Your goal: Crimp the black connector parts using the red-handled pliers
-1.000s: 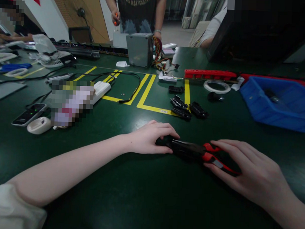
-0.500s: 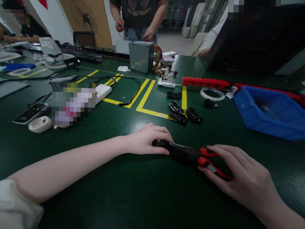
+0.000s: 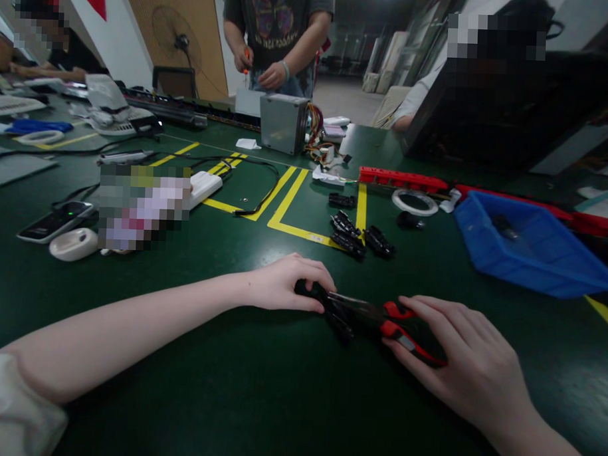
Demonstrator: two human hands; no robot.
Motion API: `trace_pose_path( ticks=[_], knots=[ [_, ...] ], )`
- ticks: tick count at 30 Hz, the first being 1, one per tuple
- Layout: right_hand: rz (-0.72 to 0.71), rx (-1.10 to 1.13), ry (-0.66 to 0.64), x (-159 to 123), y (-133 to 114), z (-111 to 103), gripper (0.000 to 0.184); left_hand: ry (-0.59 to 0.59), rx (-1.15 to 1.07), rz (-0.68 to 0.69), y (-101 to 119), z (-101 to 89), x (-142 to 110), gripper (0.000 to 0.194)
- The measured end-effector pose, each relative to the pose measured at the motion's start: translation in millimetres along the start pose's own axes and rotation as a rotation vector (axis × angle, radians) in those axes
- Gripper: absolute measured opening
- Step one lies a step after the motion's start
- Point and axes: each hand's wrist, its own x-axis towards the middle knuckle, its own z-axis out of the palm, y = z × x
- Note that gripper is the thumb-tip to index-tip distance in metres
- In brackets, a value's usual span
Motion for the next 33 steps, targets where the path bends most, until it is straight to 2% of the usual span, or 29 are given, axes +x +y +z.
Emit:
trace_pose_path(
  ticks=[3,8,12,15,19,22,24,27,30,33],
  knots=[
    [-0.014,-0.026,0.01,1,1,0,0.043,0.023,-0.043,-0.001,1,1.0,0,0.021],
    [0.019,-0.047,0.063,0,-1,-2,0.046,0.097,-0.124,-0.027,3,2.7,-2,0.041],
    [0.093,-0.12,0.135,-2,-3,-5,0.048,0.158,-0.073,-0.065,6,2.6,-2,0.036],
    [0.135,-0.201,0.15,-3,1,-6,0.044,0.146,0.037,-0.097,12,3.4,-2,0.038],
    [0.103,-0.351,0.108,-4,12,-8,0.033,0.12,0.292,-0.171,26,11.3,-4,0.062],
    [0.036,-0.431,0.027,-5,18,-7,0.023,0.146,0.372,-0.223,34,21.0,-5,0.087],
    [0.028,-0.413,-0.021,-5,18,-6,0.019,0.153,0.407,-0.229,36,25.8,-6,0.094],
    [0.082,-0.275,-0.059,-5,18,-2,0.021,0.144,0.429,-0.221,34,28.0,-7,0.091],
    [0.142,-0.134,-0.06,-4,20,4,0.025,0.119,0.429,-0.2,31,26.7,-7,0.079],
    [0.251,-0.043,-0.076,-7,28,12,0.039,0.087,0.428,-0.159,30,25.2,-7,0.068]
  ],
)
